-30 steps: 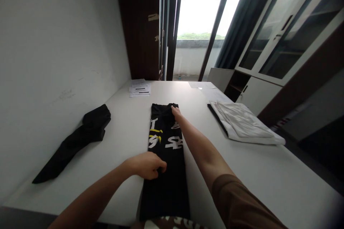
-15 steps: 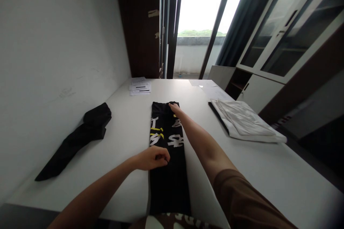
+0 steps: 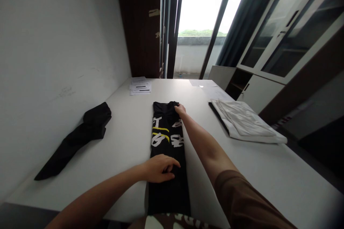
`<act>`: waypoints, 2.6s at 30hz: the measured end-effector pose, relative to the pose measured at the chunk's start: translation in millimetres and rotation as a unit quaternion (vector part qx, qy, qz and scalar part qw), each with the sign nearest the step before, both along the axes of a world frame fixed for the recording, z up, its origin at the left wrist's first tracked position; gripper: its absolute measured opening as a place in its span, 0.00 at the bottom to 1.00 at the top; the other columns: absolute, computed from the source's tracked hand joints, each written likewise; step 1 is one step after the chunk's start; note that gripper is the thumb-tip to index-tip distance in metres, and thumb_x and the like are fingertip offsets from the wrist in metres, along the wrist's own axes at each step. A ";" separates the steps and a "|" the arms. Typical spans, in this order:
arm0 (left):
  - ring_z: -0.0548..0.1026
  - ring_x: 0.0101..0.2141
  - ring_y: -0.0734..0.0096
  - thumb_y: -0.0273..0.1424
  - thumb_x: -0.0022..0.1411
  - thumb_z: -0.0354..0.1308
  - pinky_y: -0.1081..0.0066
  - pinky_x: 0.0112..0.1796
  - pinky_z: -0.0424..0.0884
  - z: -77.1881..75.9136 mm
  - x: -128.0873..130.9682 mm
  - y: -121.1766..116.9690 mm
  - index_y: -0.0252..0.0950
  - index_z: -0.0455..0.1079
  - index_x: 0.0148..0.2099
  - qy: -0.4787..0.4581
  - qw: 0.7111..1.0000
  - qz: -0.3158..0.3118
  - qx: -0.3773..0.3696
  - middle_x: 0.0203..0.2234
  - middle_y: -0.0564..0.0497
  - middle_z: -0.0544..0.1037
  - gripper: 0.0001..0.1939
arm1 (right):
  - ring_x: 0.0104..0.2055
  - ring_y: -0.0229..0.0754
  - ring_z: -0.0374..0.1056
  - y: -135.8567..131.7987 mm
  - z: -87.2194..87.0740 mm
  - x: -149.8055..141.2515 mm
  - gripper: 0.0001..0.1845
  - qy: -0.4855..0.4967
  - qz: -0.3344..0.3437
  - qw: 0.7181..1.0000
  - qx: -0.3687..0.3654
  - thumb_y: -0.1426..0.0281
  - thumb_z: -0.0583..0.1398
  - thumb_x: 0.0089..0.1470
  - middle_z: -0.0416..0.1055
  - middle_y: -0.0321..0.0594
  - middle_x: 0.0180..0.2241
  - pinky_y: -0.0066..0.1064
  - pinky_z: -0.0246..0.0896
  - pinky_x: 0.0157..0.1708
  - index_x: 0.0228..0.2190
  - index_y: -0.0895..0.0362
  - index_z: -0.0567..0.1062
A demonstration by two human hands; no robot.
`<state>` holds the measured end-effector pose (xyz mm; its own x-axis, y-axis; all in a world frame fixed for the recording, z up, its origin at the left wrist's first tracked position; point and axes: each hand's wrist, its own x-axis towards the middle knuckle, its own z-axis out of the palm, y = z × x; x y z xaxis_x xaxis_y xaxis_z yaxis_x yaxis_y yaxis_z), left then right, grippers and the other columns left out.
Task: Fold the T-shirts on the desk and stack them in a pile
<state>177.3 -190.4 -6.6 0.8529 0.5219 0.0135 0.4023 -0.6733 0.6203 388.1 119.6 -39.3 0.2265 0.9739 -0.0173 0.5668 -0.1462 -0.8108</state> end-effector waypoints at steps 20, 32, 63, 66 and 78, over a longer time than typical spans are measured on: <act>0.54 0.70 0.48 0.49 0.69 0.57 0.45 0.68 0.47 -14.4 4.0 -7.4 0.43 0.62 0.68 0.015 0.991 -0.061 0.118 0.69 0.43 0.60 0.31 | 0.58 0.51 0.61 -39.7 -17.2 30.5 0.21 -0.286 0.047 0.953 0.092 0.69 0.54 0.64 0.68 0.51 0.54 0.38 0.56 0.58 0.56 0.55 0.72; 0.52 0.71 0.48 0.46 0.71 0.54 0.42 0.67 0.45 -17.4 7.5 -8.0 0.44 0.57 0.72 0.032 0.989 -0.070 0.126 0.71 0.43 0.57 0.31 | 0.49 0.55 0.72 -82.9 -22.7 12.8 0.30 -0.325 0.108 0.940 0.009 0.57 0.57 0.65 0.75 0.52 0.48 0.40 0.63 0.45 0.64 0.51 0.61; 0.76 0.39 0.67 0.24 0.66 0.49 0.70 0.43 0.68 -15.2 5.3 -5.0 0.41 0.62 0.61 -0.059 0.979 0.182 0.067 0.40 0.52 0.77 0.23 | 0.52 0.48 0.67 -78.8 -29.9 44.3 0.21 -0.281 0.102 0.950 0.095 0.64 0.57 0.66 0.70 0.48 0.51 0.34 0.59 0.54 0.58 0.53 0.73; 0.73 0.28 0.69 0.23 0.66 0.46 0.71 0.35 0.66 -17.0 2.0 3.1 0.41 0.64 0.57 -0.059 0.957 0.283 0.032 0.26 0.58 0.71 0.20 | 0.51 0.50 0.64 -105.3 -33.9 50.8 0.19 -0.309 0.117 0.932 0.150 0.66 0.57 0.65 0.69 0.49 0.47 0.36 0.59 0.53 0.55 0.55 0.75; 0.71 0.43 0.60 0.30 0.67 0.55 0.60 0.46 0.68 -8.8 15.2 -10.8 0.39 0.71 0.51 0.044 0.963 0.130 0.231 0.43 0.47 0.74 0.11 | 0.47 0.46 0.67 -127.9 -38.3 57.8 0.08 -0.295 0.287 0.865 0.286 0.70 0.59 0.65 0.75 0.42 0.41 0.38 0.61 0.51 0.40 0.52 0.80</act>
<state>192.6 -201.2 -15.3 0.7023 0.6739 0.2294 0.6323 -0.7386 0.2338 446.0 -8.4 -77.6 -0.4924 0.7394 0.4592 0.7528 0.6266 -0.2017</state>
